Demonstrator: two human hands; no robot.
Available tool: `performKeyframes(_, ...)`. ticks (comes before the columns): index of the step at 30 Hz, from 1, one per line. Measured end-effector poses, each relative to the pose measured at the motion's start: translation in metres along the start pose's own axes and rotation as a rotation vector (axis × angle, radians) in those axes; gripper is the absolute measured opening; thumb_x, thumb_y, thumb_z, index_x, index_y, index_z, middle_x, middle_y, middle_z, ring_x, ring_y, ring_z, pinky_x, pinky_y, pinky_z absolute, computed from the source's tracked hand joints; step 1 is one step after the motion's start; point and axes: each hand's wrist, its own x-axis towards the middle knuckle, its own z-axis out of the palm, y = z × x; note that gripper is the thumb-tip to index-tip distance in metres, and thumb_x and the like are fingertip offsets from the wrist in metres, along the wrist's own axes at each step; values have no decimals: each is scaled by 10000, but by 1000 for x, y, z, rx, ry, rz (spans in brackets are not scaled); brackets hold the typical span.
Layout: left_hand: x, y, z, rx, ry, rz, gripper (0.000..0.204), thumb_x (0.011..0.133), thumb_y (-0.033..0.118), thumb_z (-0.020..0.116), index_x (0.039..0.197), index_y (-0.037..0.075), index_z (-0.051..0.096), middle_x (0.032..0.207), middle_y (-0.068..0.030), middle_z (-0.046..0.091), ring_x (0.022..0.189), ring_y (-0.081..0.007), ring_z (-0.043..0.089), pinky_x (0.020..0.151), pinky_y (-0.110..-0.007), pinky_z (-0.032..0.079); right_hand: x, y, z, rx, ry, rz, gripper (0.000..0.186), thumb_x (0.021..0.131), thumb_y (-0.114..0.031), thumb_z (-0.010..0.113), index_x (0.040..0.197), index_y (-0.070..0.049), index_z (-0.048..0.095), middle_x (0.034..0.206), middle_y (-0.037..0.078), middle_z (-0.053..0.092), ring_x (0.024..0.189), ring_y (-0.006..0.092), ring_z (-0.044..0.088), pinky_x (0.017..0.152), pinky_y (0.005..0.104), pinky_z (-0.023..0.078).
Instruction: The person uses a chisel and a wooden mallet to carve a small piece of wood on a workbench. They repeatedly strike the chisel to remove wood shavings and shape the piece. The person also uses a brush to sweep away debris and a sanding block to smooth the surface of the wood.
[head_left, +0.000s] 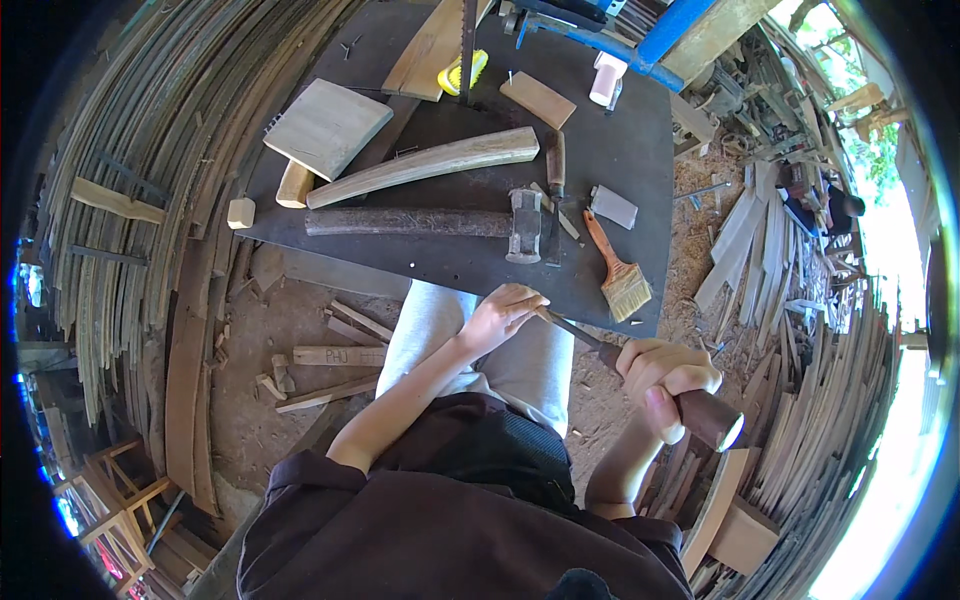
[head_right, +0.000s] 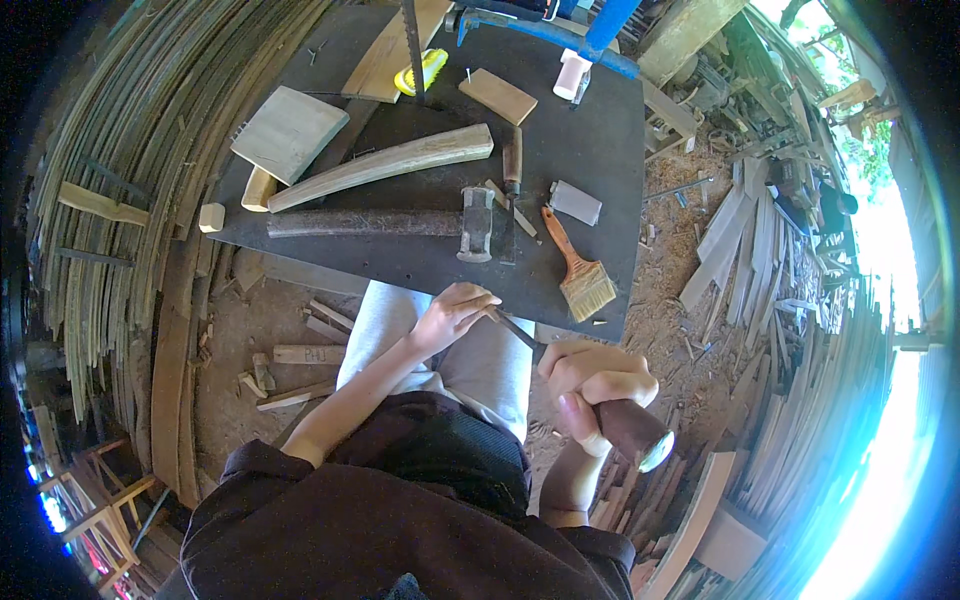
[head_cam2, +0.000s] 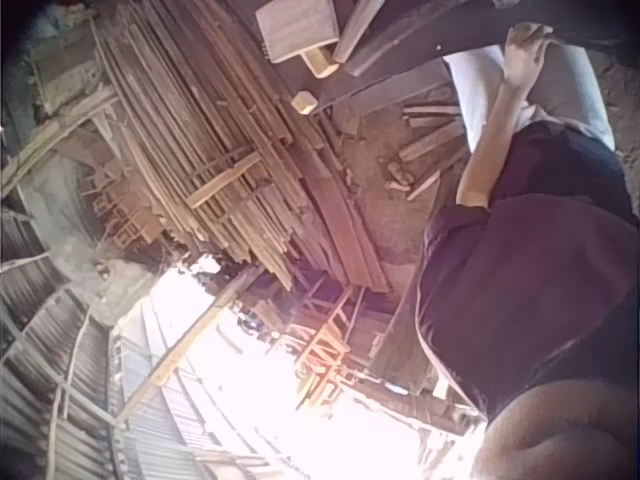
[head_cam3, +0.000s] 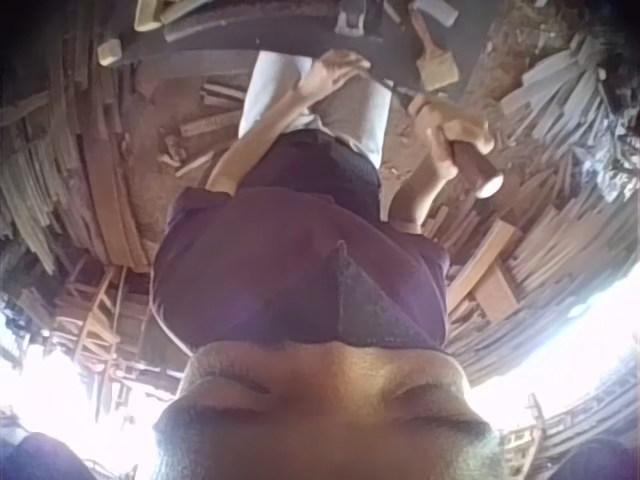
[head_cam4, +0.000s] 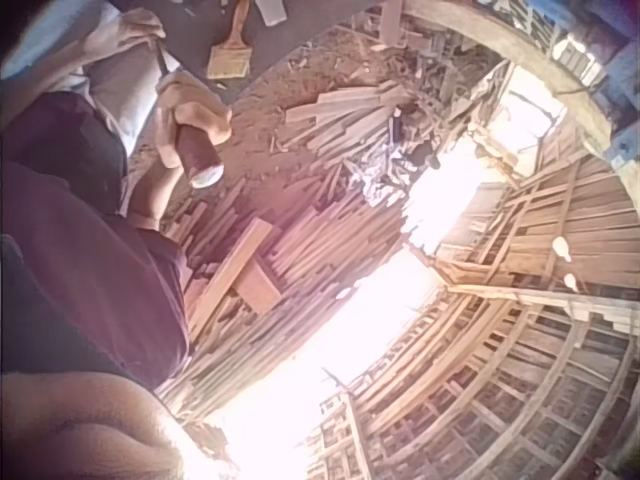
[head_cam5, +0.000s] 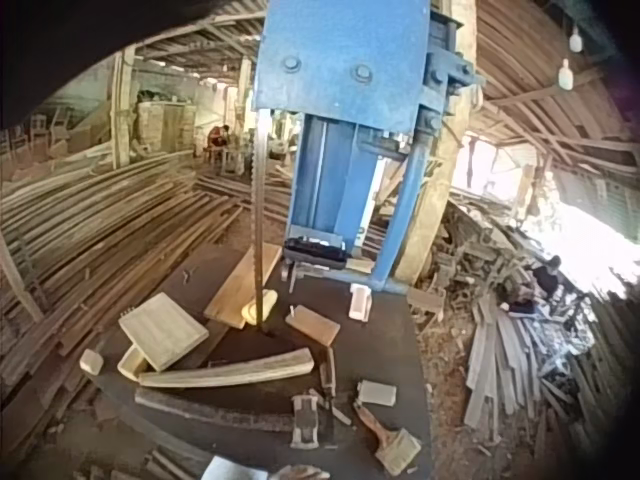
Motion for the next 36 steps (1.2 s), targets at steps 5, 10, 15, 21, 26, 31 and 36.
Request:
performKeyframes(5, 5, 3, -3, 41, 52, -101, 255, 793, 16, 702, 1046, 49, 686, 986, -75, 668, 884, -260, 619, 818, -365, 491, -8, 0, 12, -82, 287, 37, 234, 825, -25, 521, 651, -98, 382, 453, 23, 433, 352, 121, 360, 496, 334, 385)
performKeyframes(10, 2, 1, -3, 57, 158, -152, 264, 779, -44, 695, 1030, 41, 701, 958, -72, 663, 883, -265, 615, 801, -361, 499, -23, 1, 10, 38, 563, 0, 229, 829, 11, 486, 655, -94, 382, 456, 7, 381, 371, 126, 309, 512, 332, 287)
performKeyframes(15, 4, -2, -7, 27, 179, -194, 306, 755, -78, 693, 1036, 42, 701, 951, -75, 656, 882, -263, 619, 788, -352, 508, -14, -20, 3, -94, 228, -102, 260, 780, -12, 570, 665, -94, 352, 446, 64, 483, 323, 158, 402, 364, 343, 380)
performKeyframes(21, 5, -2, -7, -31, 155, -127, 359, 744, -113, 683, 1062, 53, 698, 950, -76, 656, 886, -254, 625, 787, -350, 509, -12, -27, 1, -36, 206, -128, 242, 784, -2, 566, 712, -88, 352, 446, 61, 487, 324, 156, 402, 376, 343, 391)
performKeyframes(26, 5, 0, -9, -32, 147, -94, 361, 747, -89, 702, 1077, 60, 700, 946, -71, 656, 876, -248, 626, 765, -347, 513, -13, -16, 8, -25, 223, -91, 240, 778, -5, 558, 661, -86, 365, 447, 48, 471, 332, 149, 394, 385, 332, 369)
performKeyframes(31, 5, -1, -7, -59, 138, -58, 327, 746, -18, 744, 1062, 60, 711, 925, -73, 654, 857, -243, 626, 755, -346, 512, -9, -11, 14, -38, 228, -78, 277, 792, -26, 547, 609, -101, 354, 441, 22, 432, 341, 124, 355, 400, 304, 318)
performKeyframes(36, 3, -3, -5, -43, 126, -53, 304, 757, 13, 747, 1055, 65, 715, 913, -71, 652, 840, -236, 625, 757, -348, 507, -9, -7, 14, -25, 213, -50, 249, 773, 5, 543, 614, -81, 372, 455, 44, 458, 343, 147, 382, 404, 333, 353)
